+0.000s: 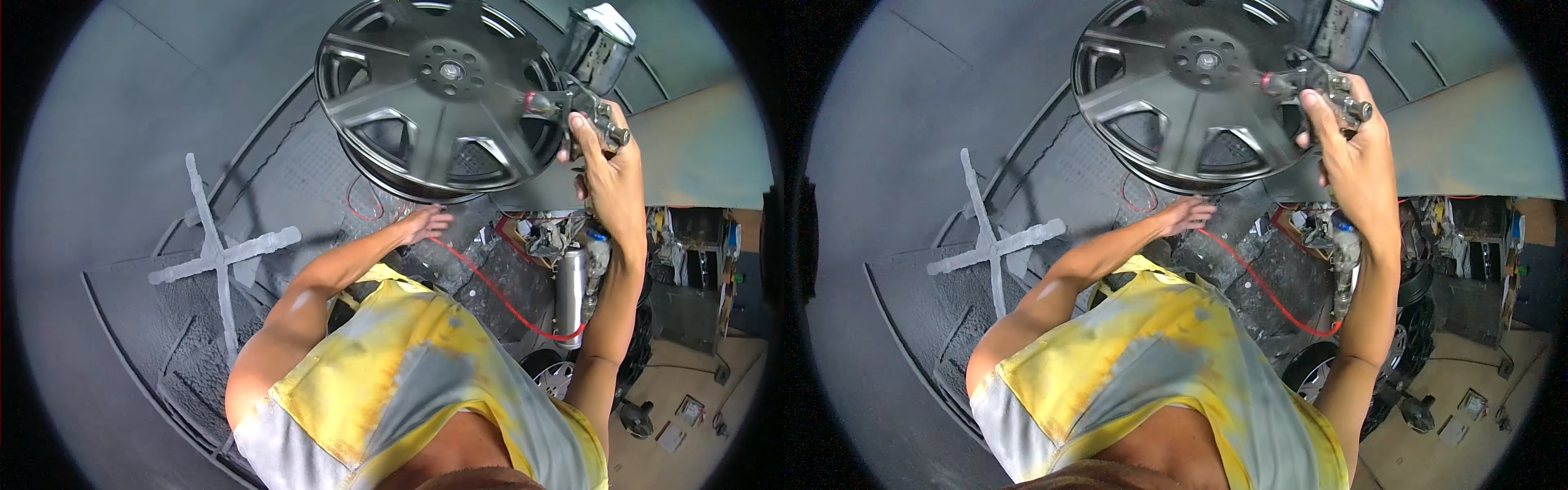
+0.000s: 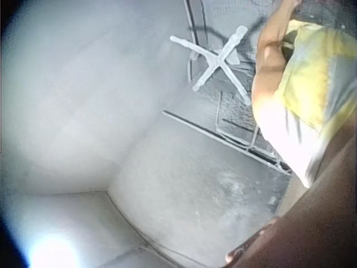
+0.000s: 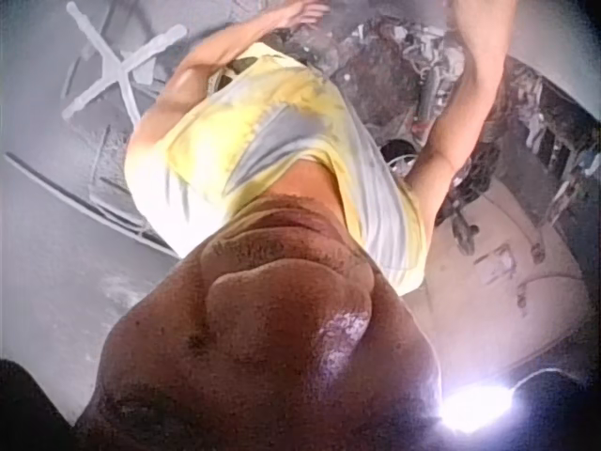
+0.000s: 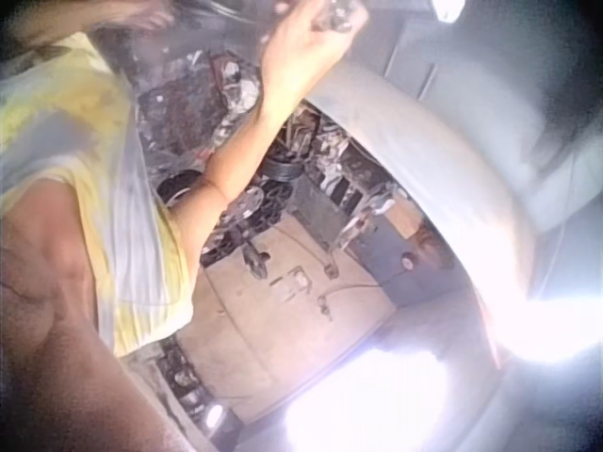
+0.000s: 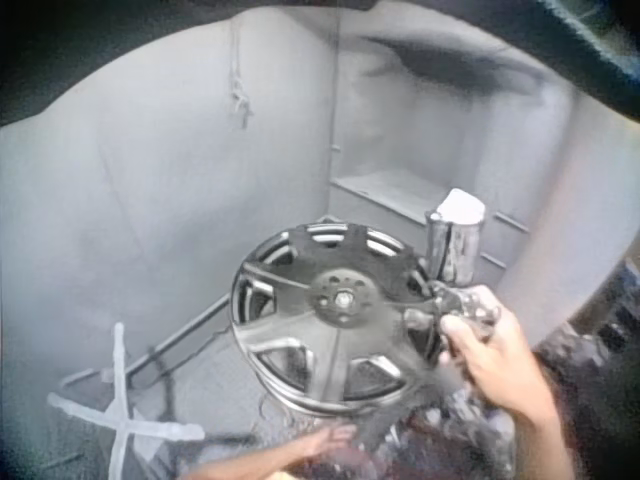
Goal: The person uses a spray gun to apply paint to a car wheel rim, luego pauses to mix paint components in a small cup, and continues spraying the rim.
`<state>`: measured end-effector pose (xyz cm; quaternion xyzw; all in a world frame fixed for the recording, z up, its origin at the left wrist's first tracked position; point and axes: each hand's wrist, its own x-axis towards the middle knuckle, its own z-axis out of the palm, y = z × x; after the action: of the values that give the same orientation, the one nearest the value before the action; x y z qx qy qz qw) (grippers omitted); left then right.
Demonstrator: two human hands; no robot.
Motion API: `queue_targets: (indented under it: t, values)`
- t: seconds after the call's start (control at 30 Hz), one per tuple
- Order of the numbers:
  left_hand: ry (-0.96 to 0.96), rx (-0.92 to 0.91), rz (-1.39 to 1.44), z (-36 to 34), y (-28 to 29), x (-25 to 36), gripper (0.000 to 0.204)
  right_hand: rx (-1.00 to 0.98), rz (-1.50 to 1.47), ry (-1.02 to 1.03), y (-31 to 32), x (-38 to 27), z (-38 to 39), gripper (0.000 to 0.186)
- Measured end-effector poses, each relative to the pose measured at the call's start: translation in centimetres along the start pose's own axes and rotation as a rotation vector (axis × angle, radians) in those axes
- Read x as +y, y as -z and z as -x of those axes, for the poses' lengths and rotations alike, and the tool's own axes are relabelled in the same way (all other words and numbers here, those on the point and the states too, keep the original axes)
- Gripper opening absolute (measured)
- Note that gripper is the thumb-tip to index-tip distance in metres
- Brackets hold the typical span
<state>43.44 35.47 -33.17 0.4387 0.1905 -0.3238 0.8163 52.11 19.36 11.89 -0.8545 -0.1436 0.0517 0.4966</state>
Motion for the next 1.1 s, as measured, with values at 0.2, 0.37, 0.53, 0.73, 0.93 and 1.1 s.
queue_targets:
  t: [0.2, 0.37, 0.53, 0.73, 0.93, 1.1]
  values:
    - [0.298, -0.328, -0.498, -2.9, -0.5, -0.5, 0.045, -0.045, -0.095, 0.175, -2.3, -2.6, -2.5, 0.027]
    - [0.257, 0.071, -0.317, -1.2, 11.1, -1.0, 0.035, 0.084, -0.035, 0.187, -2.0, -3.4, -5.7, 0.019]
    - [-0.279, 0.54, 0.219, 0.5, 25.6, 5.4, 0.037, 0.308, 0.176, 0.303, 1.3, 1.0, -6.4, 0.03]
    - [-0.659, 0.888, 0.087, -1.4, 17.2, 5.7, 0.039, 0.339, 0.308, 0.029, 4.1, 4.4, -0.7, 0.035]
    - [-0.171, 0.199, 0.021, -1.3, 1.3, -2.4, 0.037, 0.361, 0.24, -0.03, 2.7, 6.8, 4.0, 0.031]
    - [0.145, -0.029, -0.345, -1.0, 0.2, -4.1, 0.03, 0.351, 0.15, 0.0, 0.9, 6.5, 6.3, 0.031]
